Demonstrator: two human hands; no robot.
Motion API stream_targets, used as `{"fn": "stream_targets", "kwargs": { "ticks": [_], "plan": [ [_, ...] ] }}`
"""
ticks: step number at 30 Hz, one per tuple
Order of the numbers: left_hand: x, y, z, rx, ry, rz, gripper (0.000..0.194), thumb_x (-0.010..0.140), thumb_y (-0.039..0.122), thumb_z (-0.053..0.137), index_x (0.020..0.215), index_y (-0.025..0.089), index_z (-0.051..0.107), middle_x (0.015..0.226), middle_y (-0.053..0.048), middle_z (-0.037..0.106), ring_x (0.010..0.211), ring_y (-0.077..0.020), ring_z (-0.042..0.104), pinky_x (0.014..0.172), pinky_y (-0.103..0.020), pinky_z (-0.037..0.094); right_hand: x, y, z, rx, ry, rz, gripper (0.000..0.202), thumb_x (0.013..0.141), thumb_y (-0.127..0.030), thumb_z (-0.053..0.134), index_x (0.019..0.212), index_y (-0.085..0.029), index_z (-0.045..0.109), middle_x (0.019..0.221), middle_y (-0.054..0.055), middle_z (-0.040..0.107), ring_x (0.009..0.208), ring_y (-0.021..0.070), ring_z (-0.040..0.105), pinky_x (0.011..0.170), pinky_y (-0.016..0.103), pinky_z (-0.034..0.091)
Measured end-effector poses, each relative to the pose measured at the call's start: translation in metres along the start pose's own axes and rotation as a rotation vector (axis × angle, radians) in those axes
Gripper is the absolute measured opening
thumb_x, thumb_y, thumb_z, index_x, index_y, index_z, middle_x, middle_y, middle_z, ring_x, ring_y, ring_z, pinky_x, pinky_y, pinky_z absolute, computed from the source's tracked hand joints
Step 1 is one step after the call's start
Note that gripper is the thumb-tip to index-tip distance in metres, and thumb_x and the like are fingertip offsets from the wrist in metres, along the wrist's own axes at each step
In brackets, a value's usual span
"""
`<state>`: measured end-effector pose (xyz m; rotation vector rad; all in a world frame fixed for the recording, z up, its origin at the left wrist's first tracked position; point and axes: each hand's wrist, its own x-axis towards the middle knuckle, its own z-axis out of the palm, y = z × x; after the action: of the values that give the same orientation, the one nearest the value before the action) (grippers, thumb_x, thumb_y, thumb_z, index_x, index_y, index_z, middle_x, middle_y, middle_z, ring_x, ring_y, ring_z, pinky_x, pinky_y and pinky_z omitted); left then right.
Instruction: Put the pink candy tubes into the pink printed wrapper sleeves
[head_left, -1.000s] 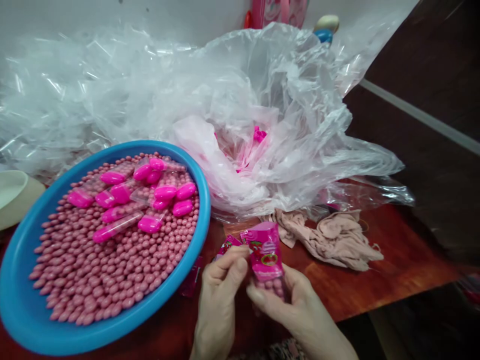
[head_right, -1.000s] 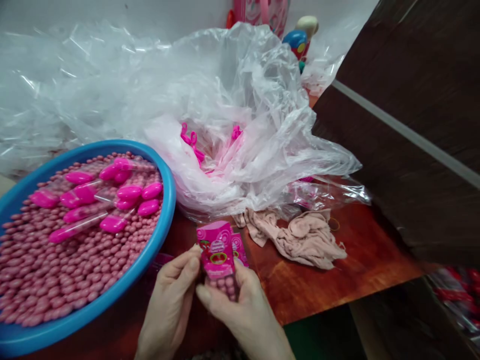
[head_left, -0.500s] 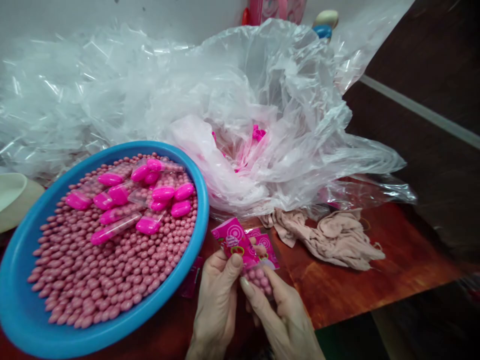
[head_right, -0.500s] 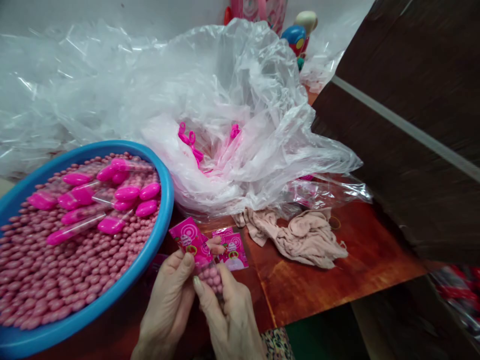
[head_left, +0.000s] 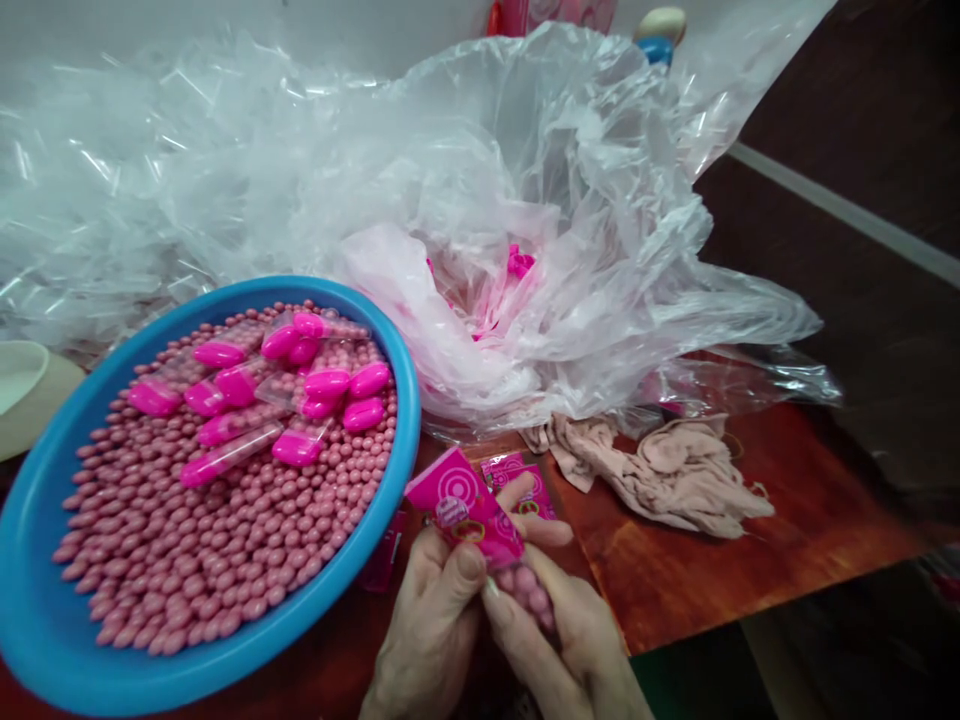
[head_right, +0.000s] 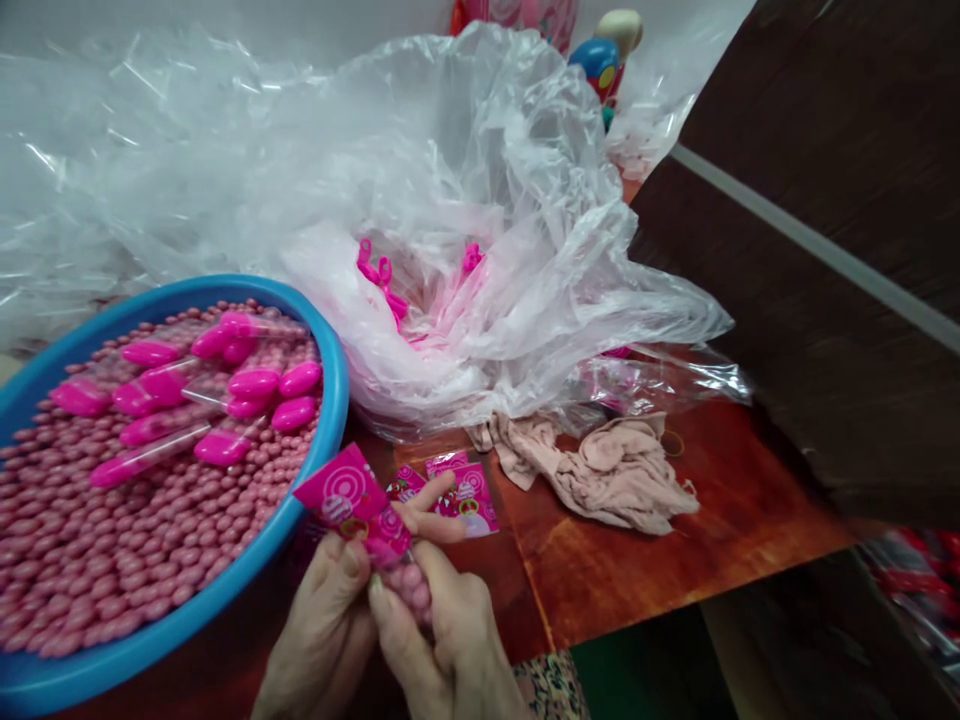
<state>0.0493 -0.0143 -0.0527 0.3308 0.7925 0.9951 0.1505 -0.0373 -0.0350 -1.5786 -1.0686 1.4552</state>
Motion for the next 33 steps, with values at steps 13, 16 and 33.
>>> {"fn": "stream_targets", "kwargs": {
  "ticks": [13, 16, 33],
  "plan": [
    [-0.007, 0.007, 0.012, 0.049, 0.268, 0.052, 0.022, 0.079, 0.03, 0.067, 0.097, 0.019, 0.071, 0.095, -0.009, 0.076, 0.101, -0.0249, 0.064, 0.09, -0.037, 0.048, 0.014, -0.009, 0.0, 0.194, -0.149, -0.038, 0.03, 0.084, -0.05, 0.056, 0.074, -0.022, 0.062, 0.061, -0.001, 0.051, 0.055, 0.0134, 0.046, 0.052, 0.025, 0.039],
    [-0.011, 0.004, 0.009, 0.059, 0.276, 0.066, 0.021, 0.078, 0.029, 0.067, 0.096, 0.018, 0.07, 0.1, -0.009, 0.075, 0.105, -0.0257, 0.063, 0.092, -0.039, 0.047, 0.016, 0.002, -0.002, 0.173, -0.179, -0.098, 0.026, 0.084, -0.047, 0.057, 0.093, -0.025, 0.068, 0.059, -0.001, 0.059, 0.052, 0.015, 0.053, 0.05, 0.026, 0.041],
    [-0.036, 0.016, -0.008, 0.404, 0.439, 0.492, 0.042, 0.075, 0.033, 0.071, 0.116, 0.031, 0.063, 0.116, -0.003, 0.07, 0.111, -0.0237, 0.061, 0.094, -0.03, 0.049, 0.014, -0.013, -0.041, 0.105, -0.276, 0.026, 0.019, 0.077, -0.037, 0.065, 0.066, -0.021, 0.065, 0.06, -0.002, 0.046, 0.055, 0.0131, 0.038, 0.05, 0.023, 0.036]
  ]
}}
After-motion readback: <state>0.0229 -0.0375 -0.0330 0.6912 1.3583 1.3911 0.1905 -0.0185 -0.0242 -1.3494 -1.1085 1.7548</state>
